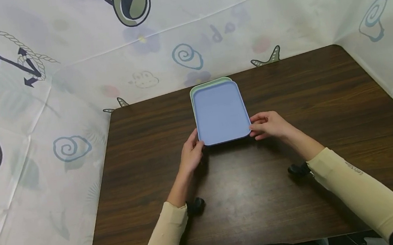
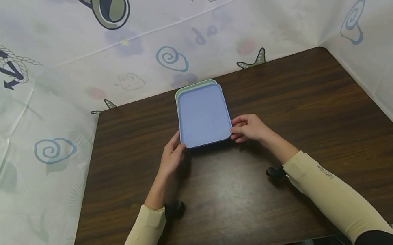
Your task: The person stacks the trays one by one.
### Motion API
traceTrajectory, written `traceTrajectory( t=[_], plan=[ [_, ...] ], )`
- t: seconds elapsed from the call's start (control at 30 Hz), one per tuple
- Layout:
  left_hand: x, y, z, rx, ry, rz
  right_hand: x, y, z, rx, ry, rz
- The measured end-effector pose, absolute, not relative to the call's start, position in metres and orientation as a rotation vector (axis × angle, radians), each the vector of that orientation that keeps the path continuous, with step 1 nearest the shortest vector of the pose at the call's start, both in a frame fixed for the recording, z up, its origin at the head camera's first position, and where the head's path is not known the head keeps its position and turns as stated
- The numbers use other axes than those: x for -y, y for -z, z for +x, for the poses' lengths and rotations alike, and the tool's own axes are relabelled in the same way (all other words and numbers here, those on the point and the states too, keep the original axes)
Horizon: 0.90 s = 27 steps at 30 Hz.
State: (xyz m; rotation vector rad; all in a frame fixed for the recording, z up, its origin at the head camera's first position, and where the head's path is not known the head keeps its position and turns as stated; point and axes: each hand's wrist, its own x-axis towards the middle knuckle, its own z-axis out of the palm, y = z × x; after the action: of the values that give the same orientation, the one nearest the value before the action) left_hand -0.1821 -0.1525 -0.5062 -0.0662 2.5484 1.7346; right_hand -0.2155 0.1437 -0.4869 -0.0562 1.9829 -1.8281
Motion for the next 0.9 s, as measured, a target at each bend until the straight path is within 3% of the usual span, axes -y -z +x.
traceTrajectory(
  t=[0.9],
  plan=[
    [0.151,0.508,-0.201,-2.676,-1.594,-0.097,-0.138,0.486,-0.232,-2.006,1.894,-0.033]
  ],
)
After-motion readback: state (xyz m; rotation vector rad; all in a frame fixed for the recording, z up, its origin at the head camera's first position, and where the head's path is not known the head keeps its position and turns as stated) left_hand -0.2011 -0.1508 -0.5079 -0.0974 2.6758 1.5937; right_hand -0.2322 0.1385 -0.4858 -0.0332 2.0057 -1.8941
